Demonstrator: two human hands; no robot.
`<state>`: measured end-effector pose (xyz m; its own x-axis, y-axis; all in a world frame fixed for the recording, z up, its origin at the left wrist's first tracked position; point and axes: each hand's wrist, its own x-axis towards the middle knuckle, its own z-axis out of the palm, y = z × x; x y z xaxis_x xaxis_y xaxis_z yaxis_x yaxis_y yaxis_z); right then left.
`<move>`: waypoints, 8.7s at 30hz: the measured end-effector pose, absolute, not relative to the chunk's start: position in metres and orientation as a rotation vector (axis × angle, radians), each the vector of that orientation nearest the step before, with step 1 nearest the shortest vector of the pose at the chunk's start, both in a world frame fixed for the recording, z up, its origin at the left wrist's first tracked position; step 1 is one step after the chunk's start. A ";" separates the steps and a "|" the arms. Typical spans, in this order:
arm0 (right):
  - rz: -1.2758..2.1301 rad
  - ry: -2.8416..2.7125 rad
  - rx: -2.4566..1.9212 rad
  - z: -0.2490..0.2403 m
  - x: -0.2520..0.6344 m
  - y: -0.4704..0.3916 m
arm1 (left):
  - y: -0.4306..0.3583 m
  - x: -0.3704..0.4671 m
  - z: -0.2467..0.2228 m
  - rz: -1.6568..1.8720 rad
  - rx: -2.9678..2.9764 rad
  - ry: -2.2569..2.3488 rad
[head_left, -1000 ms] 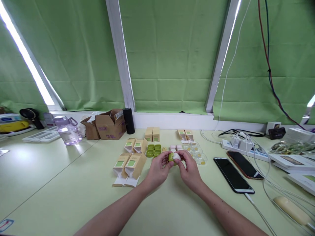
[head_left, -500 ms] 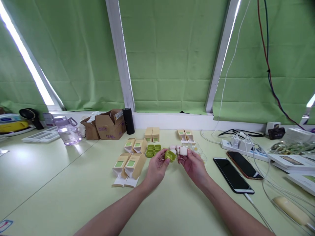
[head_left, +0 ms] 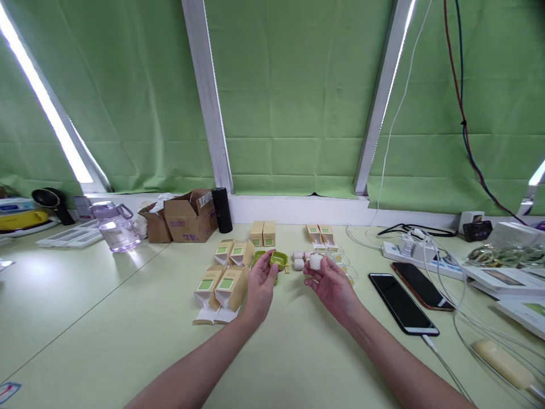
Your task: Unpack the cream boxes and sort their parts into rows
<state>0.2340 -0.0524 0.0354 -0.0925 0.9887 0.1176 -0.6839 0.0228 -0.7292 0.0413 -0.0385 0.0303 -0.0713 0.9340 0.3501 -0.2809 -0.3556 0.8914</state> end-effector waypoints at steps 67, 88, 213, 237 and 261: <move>-0.431 -2.102 -1.239 -0.004 0.228 -0.022 | -0.042 0.044 0.030 1.604 1.228 0.821; -0.481 -2.051 -1.268 -0.011 0.227 -0.019 | -0.042 0.045 0.029 1.611 1.236 0.826; 0.423 -1.771 -0.781 0.012 0.220 -0.055 | -0.051 0.041 0.025 1.539 2.014 1.098; 0.490 -1.765 -0.803 0.010 0.221 -0.053 | -0.046 0.042 0.022 1.518 1.948 1.111; 0.155 -1.715 -0.839 0.018 0.224 -0.052 | -0.051 0.041 0.032 1.544 2.147 1.094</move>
<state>0.2237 -0.0515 0.0177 -0.0812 0.6012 0.7949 0.4485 0.7343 -0.5096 0.0406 -0.0509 0.0319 0.1425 0.7114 0.6882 0.4133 -0.6745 0.6117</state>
